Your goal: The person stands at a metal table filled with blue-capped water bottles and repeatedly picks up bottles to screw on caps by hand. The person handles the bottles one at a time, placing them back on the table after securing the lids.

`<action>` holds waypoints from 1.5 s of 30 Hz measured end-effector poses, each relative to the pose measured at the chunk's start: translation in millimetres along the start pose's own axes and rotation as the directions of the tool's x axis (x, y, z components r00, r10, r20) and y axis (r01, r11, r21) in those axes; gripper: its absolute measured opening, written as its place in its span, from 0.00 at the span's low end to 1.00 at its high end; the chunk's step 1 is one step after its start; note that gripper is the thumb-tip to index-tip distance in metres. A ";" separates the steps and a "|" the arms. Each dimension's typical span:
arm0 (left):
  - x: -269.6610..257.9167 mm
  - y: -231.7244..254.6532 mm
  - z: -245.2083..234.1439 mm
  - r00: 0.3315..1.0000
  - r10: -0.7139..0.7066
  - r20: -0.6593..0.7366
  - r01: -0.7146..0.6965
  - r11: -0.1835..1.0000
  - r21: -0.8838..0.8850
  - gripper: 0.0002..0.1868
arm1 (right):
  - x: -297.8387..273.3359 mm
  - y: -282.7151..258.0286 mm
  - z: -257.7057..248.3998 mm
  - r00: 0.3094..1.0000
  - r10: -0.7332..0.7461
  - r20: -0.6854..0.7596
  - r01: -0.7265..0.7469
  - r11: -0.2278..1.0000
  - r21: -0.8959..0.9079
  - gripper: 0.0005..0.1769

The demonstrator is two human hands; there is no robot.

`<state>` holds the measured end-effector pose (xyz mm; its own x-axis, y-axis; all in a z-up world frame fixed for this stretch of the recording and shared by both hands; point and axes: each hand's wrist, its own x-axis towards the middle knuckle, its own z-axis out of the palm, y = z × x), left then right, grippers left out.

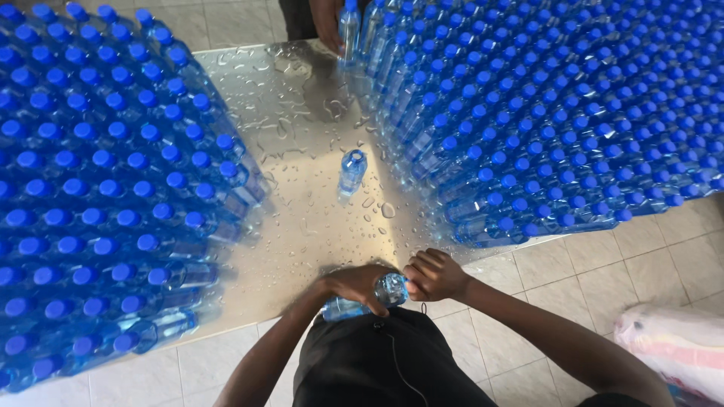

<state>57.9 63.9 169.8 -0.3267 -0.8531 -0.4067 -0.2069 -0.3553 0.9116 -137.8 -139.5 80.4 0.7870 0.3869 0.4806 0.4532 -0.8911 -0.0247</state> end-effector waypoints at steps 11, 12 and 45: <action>148.1 -130.5 69.2 0.550 0.552 -0.627 0.271 0.592 0.759 0.35 | 14.4 13.2 -41.7 -0.019 0.600 0.800 -0.961 -0.231 0.150 0.29; 156.2 -128.6 57.0 0.497 0.602 -0.625 0.188 0.628 0.755 0.37 | 25.9 23.2 -57.3 0.197 0.689 0.697 -0.980 0.128 0.149 0.31; -38.0 -241.2 125.9 -0.076 -0.384 -0.920 -0.098 0.921 -0.376 0.42 | 285.5 9.2 273.8 0.708 0.623 0.333 -0.615 0.313 0.723 0.47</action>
<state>4.1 230.1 -42.2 0.9529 -0.1502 -0.2634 0.1883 -0.3877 0.9023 205.6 27.7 -22.7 0.9788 -0.2021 0.0333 -0.0394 -0.3456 -0.9376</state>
